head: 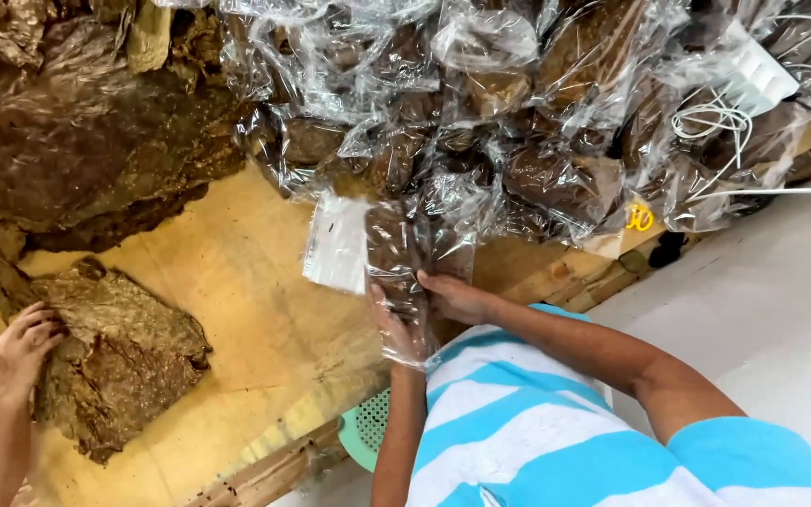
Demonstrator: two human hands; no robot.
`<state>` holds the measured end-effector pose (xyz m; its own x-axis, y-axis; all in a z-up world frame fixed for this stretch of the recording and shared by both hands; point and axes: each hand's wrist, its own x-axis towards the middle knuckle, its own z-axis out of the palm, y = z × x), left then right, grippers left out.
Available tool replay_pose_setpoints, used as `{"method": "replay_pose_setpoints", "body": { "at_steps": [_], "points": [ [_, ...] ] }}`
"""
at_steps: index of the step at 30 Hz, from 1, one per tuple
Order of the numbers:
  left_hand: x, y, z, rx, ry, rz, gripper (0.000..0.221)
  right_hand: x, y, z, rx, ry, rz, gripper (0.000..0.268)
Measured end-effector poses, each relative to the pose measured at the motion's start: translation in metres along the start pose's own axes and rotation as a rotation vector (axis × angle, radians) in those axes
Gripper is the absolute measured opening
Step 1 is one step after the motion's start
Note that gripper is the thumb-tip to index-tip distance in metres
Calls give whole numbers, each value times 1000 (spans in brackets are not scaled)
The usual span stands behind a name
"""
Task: The person places rolled brown food items into clear plastic bags and sets them aside. Another person folds a large sheet of the same material on the table. The camera wearer handles the items one at a time, placing each into a bag and stacking the finished packages.
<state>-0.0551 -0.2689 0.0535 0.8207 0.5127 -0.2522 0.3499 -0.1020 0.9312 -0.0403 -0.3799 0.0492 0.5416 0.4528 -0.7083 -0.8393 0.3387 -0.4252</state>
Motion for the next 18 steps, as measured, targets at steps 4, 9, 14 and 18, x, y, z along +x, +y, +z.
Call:
{"method": "replay_pose_setpoints", "body": {
  "at_steps": [4,9,14,18],
  "points": [
    [-1,14,-3,-392,-86,-170,64,25,22,-2,129,94,-163,31],
    [-15,1,-26,-451,-286,-240,61,28,23,-22,45,229,-371,24],
    [-31,-31,-61,-175,-722,-229,31,16,-53,-31,-436,438,-335,22],
    [-27,-11,-63,-318,-927,-149,51,-27,-159,-5,-436,488,-459,20]
  ]
}}
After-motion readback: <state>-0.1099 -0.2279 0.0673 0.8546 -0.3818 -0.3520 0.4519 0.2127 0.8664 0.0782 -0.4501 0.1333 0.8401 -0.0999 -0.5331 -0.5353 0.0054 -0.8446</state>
